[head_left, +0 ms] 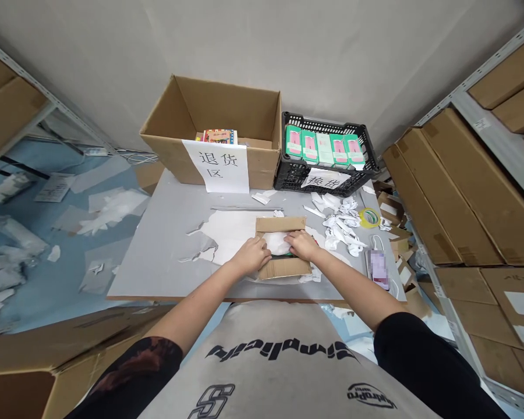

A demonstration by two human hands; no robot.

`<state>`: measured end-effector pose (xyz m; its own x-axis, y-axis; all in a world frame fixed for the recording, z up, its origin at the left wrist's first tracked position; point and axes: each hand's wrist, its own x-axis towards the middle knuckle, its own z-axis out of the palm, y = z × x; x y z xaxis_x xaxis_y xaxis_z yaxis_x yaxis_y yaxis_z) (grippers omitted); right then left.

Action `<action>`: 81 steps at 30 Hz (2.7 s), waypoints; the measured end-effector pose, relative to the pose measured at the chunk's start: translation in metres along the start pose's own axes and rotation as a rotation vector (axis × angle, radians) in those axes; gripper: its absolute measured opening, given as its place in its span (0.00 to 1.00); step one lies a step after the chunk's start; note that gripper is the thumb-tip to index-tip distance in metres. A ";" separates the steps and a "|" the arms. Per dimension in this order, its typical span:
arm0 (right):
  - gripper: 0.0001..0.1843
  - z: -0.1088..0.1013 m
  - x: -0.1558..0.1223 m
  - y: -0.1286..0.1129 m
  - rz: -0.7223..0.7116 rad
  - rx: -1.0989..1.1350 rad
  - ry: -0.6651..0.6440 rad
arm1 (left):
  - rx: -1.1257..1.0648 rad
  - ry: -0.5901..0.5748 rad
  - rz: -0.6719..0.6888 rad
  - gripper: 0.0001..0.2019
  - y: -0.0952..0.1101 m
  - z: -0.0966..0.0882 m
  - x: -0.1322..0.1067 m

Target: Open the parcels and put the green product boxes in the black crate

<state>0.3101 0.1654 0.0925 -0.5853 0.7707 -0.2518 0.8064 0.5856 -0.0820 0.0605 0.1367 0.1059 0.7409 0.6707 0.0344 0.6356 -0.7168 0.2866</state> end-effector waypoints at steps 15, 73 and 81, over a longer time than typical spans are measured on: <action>0.07 -0.009 -0.009 -0.024 0.500 0.131 0.227 | 0.190 0.153 -0.078 0.10 0.015 -0.023 -0.011; 0.27 -0.058 -0.082 -0.027 0.178 0.484 0.322 | -0.065 -0.137 0.034 0.60 -0.020 0.008 0.046; 0.23 -0.086 -0.128 -0.009 0.252 0.552 0.441 | -0.012 -0.155 -0.071 0.63 -0.010 0.007 0.043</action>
<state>0.3708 0.0829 0.2090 -0.2634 0.9619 0.0731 0.7775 0.2566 -0.5742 0.0874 0.1713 0.0976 0.7193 0.6816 -0.1338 0.6856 -0.6656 0.2948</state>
